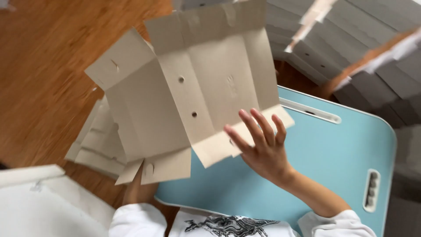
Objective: The person folds a flat cardboard template into a box by bending the sides and tucking in the tabs by hand, then places the finished box onto a large stack of similar boxes.
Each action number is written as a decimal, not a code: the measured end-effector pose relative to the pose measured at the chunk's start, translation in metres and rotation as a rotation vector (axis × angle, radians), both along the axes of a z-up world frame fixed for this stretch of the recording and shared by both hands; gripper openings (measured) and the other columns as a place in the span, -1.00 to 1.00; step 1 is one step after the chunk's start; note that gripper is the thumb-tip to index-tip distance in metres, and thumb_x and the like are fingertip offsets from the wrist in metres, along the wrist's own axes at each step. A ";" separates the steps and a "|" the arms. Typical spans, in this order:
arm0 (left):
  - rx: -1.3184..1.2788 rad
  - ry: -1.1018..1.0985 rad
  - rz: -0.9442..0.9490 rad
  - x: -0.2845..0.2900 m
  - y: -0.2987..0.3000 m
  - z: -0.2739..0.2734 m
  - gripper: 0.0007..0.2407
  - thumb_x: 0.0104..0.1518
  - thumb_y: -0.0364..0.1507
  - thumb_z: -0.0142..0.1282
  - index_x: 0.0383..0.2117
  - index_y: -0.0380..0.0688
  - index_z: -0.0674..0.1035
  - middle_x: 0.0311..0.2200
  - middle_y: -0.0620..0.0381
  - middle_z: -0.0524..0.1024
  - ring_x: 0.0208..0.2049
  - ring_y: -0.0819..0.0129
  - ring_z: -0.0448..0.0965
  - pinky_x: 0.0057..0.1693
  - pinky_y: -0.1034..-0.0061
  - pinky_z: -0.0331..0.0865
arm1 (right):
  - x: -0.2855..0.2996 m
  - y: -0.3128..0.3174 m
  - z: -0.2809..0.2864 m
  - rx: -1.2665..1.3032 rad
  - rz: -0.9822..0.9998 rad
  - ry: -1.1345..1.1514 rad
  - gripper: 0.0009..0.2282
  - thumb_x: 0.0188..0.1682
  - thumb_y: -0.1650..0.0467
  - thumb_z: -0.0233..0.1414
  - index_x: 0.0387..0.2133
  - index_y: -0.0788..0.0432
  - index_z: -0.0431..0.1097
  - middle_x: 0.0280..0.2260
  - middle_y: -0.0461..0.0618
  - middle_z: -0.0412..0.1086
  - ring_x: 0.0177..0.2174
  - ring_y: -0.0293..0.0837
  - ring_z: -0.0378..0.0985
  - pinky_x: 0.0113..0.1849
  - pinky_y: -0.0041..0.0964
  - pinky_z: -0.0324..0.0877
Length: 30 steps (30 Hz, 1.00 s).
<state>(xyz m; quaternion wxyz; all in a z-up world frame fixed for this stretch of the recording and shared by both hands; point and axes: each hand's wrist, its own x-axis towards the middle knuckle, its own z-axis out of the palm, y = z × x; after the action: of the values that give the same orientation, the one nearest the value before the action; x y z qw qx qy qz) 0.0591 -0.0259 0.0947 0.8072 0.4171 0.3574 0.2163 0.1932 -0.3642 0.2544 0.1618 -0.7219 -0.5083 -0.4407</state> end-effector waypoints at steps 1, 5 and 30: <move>0.002 -0.003 -0.034 0.011 -0.003 0.005 -0.62 0.30 -0.05 -0.09 0.07 0.07 0.51 0.10 0.09 0.50 0.14 0.21 0.50 0.33 0.18 0.28 | 0.003 -0.025 -0.004 0.001 -0.038 -0.006 -0.39 0.00 0.33 0.21 0.33 -0.29 0.13 0.21 -0.01 0.32 0.12 0.07 0.41 0.12 0.21 0.15; -0.005 0.002 -0.150 0.051 -0.020 0.021 -0.62 0.28 -0.02 -0.07 0.05 0.09 0.54 0.07 0.12 0.53 0.11 0.25 0.53 0.33 0.20 0.29 | 0.006 -0.108 -0.031 -0.250 -0.017 0.277 -0.71 -0.10 0.40 0.20 -0.07 -0.07 0.49 -0.20 -0.15 0.50 -0.23 -0.14 0.57 -0.06 -0.11 0.35; 1.915 -0.151 -1.347 0.070 -0.253 0.129 -0.33 0.27 0.06 -0.10 0.39 -0.11 0.16 0.47 -0.02 -0.05 0.45 -0.03 -0.05 0.36 -0.17 -0.13 | -0.013 -0.153 -0.052 -0.482 0.095 0.645 -0.66 0.05 0.38 0.08 0.06 0.28 0.30 -0.02 0.15 0.39 -0.09 0.06 0.48 -0.05 -0.08 0.42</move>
<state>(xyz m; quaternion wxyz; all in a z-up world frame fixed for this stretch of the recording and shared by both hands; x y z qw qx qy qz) 0.1292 -0.2788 0.2241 0.1344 0.9453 -0.2930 -0.0498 0.1799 -0.5170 0.2022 0.1593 -0.8161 -0.5530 -0.0521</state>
